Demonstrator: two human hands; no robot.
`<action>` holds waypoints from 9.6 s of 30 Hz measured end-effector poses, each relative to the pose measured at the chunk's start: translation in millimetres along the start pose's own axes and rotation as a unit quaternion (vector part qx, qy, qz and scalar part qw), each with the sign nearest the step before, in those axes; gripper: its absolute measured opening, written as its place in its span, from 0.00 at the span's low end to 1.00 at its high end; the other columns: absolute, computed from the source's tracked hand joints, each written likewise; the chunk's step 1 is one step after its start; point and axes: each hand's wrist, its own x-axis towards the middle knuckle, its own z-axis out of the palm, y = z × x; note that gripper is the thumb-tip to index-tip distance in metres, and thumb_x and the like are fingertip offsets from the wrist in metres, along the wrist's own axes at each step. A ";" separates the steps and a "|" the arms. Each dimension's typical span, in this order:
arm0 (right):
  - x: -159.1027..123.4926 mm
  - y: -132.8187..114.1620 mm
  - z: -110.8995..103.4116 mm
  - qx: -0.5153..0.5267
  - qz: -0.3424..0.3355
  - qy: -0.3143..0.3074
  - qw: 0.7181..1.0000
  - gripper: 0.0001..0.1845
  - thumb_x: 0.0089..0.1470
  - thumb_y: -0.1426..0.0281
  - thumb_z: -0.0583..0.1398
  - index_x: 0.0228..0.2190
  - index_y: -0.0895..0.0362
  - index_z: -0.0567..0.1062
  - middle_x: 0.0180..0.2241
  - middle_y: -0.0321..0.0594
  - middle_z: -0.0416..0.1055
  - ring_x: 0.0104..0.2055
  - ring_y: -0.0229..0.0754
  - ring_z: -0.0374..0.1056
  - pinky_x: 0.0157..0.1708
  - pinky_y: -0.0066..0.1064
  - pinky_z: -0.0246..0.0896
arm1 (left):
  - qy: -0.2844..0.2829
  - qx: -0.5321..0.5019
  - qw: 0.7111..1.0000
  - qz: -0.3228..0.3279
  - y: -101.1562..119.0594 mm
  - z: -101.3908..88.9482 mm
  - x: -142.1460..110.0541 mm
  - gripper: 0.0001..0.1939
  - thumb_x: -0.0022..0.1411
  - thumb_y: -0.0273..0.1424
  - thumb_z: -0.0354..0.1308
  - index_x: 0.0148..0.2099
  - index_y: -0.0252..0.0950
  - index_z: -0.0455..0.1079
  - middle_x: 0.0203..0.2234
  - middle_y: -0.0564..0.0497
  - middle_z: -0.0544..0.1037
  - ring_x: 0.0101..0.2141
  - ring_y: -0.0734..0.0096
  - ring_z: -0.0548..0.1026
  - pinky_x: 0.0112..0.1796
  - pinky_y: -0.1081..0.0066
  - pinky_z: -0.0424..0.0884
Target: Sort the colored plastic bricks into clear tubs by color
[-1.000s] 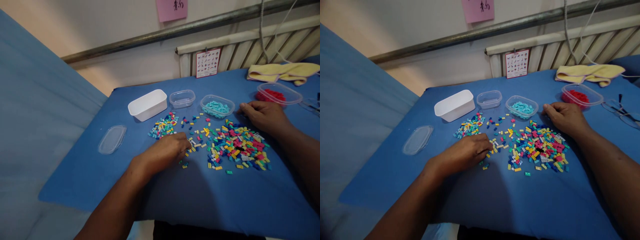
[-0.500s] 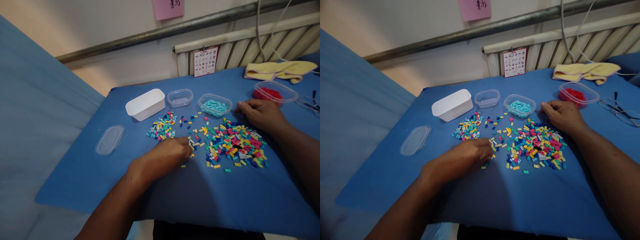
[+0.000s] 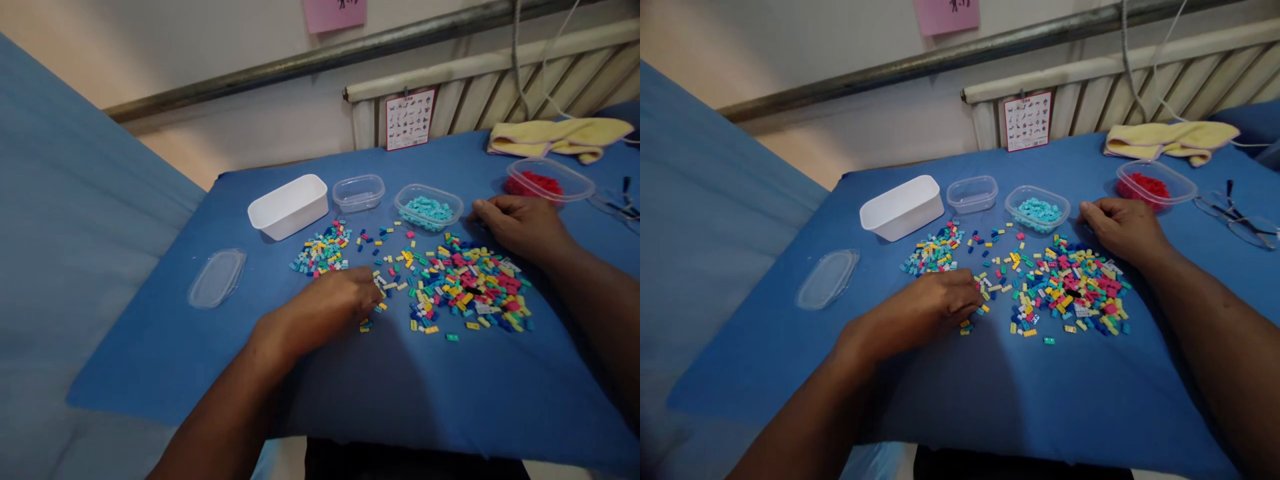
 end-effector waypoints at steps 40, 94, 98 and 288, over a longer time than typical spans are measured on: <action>0.2 -8.6 2.6 0.044 -0.014 -0.013 0.999 0.26 0.64 0.47 0.59 0.32 0.52 0.85 0.20 0.36 0.70 0.25 0.44 0.66 0.28 0.35 0.54 | 0.249 -0.036 0.960 -0.123 -34.5 -53.3 127.0 0.10 0.71 0.27 0.57 0.46 0.34 0.81 0.41 0.45 0.83 0.41 0.63 0.79 0.48 0.62 0.74; 0.4 -9.5 2.3 0.027 0.000 -0.015 1.000 0.32 0.60 0.44 0.57 0.35 0.58 0.88 0.22 0.41 0.75 0.25 0.44 0.66 0.30 0.37 0.56 | 0.090 0.139 0.951 -0.261 -37.8 25.9 59.7 0.48 0.78 0.61 0.35 0.83 0.29 0.44 0.81 0.37 0.42 0.80 0.49 0.39 0.77 0.45 0.36; -0.6 -9.1 1.9 0.024 0.001 -0.018 1.000 0.32 0.60 0.44 0.57 0.35 0.58 0.88 0.22 0.40 0.75 0.26 0.44 0.66 0.30 0.37 0.56 | 0.050 0.105 0.974 -0.195 -29.6 29.6 73.3 0.49 0.78 0.61 0.33 0.83 0.29 0.44 0.81 0.39 0.41 0.80 0.51 0.40 0.77 0.48 0.37; -6.1 -3.8 -1.9 -0.003 0.023 -0.009 1.000 0.32 0.61 0.42 0.60 0.36 0.58 0.86 0.21 0.40 0.74 0.23 0.43 0.64 0.25 0.36 0.54 | 0.040 0.081 0.973 -0.212 -35.8 0.6 -13.2 0.10 0.73 0.30 0.57 0.49 0.37 0.79 0.47 0.44 0.82 0.48 0.57 0.81 0.46 0.64 0.74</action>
